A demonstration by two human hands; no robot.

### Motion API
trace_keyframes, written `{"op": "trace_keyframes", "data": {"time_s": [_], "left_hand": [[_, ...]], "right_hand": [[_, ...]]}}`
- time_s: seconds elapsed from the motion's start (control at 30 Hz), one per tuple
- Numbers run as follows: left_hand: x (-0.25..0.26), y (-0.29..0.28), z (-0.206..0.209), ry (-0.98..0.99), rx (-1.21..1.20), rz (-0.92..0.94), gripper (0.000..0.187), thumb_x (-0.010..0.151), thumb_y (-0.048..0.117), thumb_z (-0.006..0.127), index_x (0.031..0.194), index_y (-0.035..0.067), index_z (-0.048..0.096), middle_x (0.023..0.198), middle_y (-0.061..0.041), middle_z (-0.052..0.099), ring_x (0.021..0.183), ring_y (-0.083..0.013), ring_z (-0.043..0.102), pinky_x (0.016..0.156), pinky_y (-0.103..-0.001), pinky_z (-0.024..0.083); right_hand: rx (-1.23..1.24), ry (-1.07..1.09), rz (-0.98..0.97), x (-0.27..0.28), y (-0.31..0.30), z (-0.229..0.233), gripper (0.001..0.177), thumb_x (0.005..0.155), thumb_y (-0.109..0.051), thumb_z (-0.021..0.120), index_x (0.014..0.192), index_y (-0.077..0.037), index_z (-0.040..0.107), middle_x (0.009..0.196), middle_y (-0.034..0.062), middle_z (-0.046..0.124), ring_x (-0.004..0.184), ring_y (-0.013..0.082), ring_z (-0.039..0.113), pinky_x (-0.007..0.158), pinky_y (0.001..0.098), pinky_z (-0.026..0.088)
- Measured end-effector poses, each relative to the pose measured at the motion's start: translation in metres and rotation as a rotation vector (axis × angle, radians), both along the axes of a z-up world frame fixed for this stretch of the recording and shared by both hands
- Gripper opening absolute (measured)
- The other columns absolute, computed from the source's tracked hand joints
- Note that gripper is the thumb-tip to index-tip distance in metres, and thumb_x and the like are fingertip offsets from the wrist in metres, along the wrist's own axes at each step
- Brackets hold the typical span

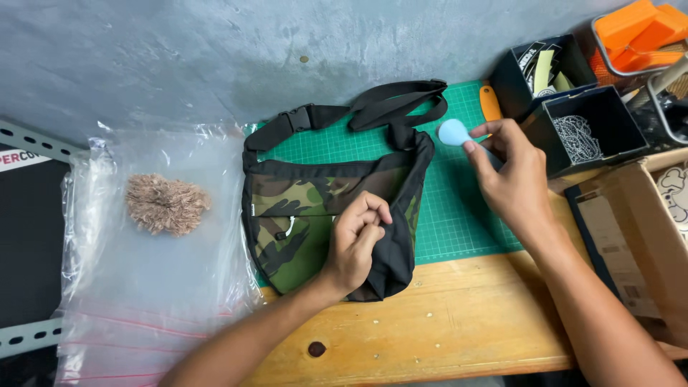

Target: The person uses a small blue brush to clean the exterior and interior of a camouflage messenger bag, then adjusts the shoulder strap and attaches a decorative charm to the zipper pull.

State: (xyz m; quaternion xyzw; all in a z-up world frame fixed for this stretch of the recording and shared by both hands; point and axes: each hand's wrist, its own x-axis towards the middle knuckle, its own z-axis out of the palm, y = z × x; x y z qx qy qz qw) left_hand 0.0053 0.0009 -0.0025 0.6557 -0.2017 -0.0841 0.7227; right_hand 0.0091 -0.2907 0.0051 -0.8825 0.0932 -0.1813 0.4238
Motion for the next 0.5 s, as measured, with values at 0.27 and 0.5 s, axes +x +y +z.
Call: {"op": "trace_keyframes", "data": {"time_s": [0.27,0.5], "left_hand": [[-0.002,-0.008,0.051,-0.217,0.568,-0.16,0.032,0.1,0.022,0.067,0.13,0.014,0.06,0.082,-0.011,0.078,0.073,-0.0396,0.074,0.069,-0.049,0.057],[0.007,0.001,0.101,-0.408,1.21,-0.514,0.042,0.111,0.038,0.056,0.131,0.003,0.068,0.115,-0.027,0.078,0.108,-0.0525,0.081,0.088,-0.059,0.064]], "right_hand": [[0.167,0.185,0.115,-0.011,0.037,0.033,0.055,0.101,-0.035,0.088,0.147,-0.015,0.065,0.083,0.0116,0.074,0.072,0.031,0.073,0.079,0.0458,0.058],[-0.097,0.435,0.154,-0.013,0.04,0.031,0.092,0.092,-0.037,0.09,0.173,-0.021,0.048,0.11,0.0234,0.083,0.117,0.0603,0.074,0.107,0.0725,0.053]]}}
